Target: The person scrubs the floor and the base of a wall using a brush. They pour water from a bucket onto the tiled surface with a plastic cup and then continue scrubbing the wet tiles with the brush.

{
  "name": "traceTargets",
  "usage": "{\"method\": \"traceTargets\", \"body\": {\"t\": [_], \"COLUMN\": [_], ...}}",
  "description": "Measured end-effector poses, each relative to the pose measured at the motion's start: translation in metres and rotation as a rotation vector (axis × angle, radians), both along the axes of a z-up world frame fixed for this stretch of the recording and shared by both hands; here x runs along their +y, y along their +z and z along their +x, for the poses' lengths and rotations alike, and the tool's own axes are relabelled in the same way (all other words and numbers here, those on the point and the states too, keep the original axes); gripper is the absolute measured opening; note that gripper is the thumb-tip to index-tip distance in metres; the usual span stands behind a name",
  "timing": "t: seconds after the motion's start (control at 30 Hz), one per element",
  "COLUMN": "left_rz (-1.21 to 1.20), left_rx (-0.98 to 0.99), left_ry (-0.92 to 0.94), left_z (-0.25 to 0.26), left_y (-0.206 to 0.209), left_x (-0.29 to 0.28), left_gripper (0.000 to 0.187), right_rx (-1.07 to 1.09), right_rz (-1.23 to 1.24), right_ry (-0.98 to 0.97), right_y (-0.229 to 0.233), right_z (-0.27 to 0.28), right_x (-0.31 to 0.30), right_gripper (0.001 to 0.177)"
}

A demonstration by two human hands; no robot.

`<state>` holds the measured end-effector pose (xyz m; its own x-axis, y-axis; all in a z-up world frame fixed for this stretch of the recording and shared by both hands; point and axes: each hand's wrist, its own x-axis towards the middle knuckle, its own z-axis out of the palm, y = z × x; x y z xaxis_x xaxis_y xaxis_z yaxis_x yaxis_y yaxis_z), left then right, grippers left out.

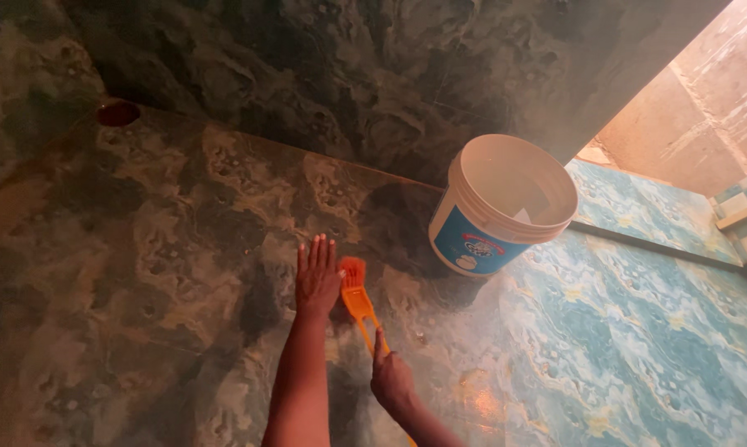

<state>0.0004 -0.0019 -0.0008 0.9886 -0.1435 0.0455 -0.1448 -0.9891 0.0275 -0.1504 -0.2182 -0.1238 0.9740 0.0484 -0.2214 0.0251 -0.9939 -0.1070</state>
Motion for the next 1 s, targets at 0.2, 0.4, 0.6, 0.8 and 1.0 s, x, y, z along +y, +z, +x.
{"method": "traceTargets", "body": {"t": [0.2, 0.4, 0.6, 0.8, 1.0], "left_rz": [-0.081, 0.058, 0.208, 0.201, -0.066], "left_rx": [-0.06, -0.008, 0.086, -0.041, -0.201], "left_ry": [-0.006, -0.074, -0.124, -0.194, -0.275], "left_z": [0.009, -0.006, -0.022, -0.027, -0.012], "left_y": [0.003, 0.012, 0.051, 0.067, 0.085], "left_x": [-0.003, 0.002, 0.019, 0.002, -0.07], "left_gripper": [0.077, 0.077, 0.077, 0.076, 0.08], "right_rx": [-0.063, -0.092, 0.207, 0.344, 0.216], "right_rz": [-0.172, -0.397, -0.395, -0.371, -0.157], "right_ry": [-0.014, 0.028, 0.303, 0.492, 0.363], "right_y": [0.011, 0.057, 0.13, 0.143, 0.087], "right_z": [0.043, 0.112, 0.109, 0.086, 0.13], "right_x": [-0.029, -0.119, -0.197, -0.228, -0.212], "right_gripper": [0.083, 0.079, 0.099, 0.106, 0.102]}}
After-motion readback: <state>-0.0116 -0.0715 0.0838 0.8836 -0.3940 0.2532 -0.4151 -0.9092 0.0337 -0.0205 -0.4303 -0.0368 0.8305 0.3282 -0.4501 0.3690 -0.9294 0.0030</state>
